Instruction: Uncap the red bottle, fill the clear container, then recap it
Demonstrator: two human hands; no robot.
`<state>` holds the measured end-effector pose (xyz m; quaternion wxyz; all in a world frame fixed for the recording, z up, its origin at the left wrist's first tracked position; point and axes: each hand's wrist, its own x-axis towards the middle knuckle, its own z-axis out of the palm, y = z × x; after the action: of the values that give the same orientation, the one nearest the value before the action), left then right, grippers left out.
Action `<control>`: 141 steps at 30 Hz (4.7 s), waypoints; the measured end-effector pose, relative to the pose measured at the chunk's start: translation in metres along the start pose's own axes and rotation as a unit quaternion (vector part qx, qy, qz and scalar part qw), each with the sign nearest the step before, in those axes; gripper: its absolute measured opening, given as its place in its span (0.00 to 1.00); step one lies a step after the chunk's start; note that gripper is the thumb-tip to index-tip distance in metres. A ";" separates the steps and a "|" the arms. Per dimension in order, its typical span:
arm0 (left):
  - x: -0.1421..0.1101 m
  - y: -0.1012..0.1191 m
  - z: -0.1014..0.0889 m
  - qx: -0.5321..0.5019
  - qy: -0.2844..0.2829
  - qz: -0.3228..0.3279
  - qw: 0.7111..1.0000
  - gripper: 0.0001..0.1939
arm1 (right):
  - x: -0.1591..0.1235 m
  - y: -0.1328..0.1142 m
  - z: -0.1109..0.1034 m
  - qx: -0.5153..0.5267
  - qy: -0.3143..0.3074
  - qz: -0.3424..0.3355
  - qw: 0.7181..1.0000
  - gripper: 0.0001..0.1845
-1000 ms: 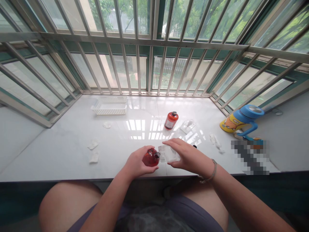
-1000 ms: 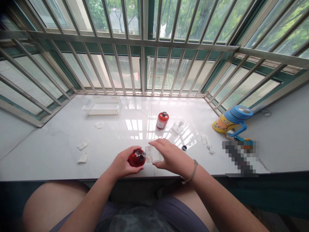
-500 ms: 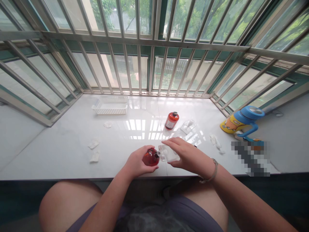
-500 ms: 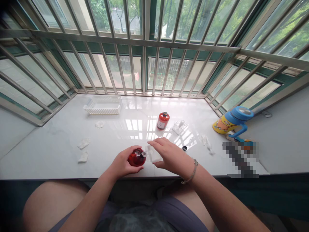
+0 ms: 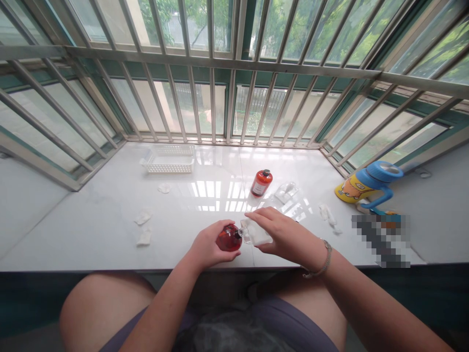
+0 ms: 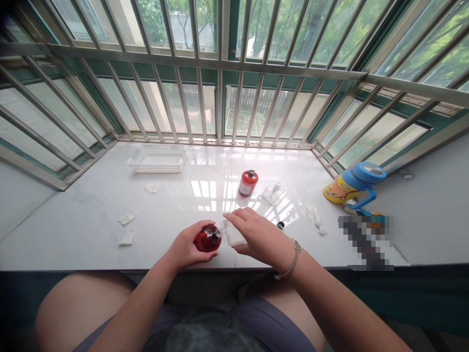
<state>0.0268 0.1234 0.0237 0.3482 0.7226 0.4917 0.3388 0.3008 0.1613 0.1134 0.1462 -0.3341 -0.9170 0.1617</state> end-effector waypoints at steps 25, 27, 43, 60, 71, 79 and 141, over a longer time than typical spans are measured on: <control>0.000 -0.001 -0.001 -0.006 0.003 -0.001 1.000 0.38 | 0.000 -0.003 -0.001 -0.005 -0.003 0.001 1.000 0.49; 0.000 -0.001 -0.001 -0.007 0.001 -0.002 1.000 0.38 | 0.001 -0.003 -0.002 -0.006 -0.005 0.002 1.000 0.49; -0.001 0.000 -0.002 -0.027 -0.003 -0.013 1.000 0.38 | 0.004 -0.008 -0.006 -0.020 -0.010 -0.009 1.000 0.47; -0.001 -0.002 -0.001 -0.028 -0.003 -0.011 1.000 0.38 | 0.004 -0.011 -0.009 -0.042 -0.006 -0.016 0.999 0.45; 0.000 -0.003 -0.001 -0.029 0.001 -0.010 1.000 0.38 | 0.005 -0.013 -0.012 -0.083 0.006 -0.031 0.996 0.44; -0.001 -0.003 -0.001 -0.031 0.001 -0.012 0.999 0.38 | 0.006 -0.016 -0.015 -0.096 0.010 -0.034 0.995 0.44; -0.002 -0.006 -0.003 -0.039 0.010 -0.018 0.999 0.38 | 0.006 -0.023 -0.026 -0.174 0.024 -0.034 0.984 0.47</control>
<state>0.0211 0.1234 0.0202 0.3773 0.6961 0.4944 0.3587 0.2927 0.1541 0.1465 0.1136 -0.3267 -0.9382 -0.0136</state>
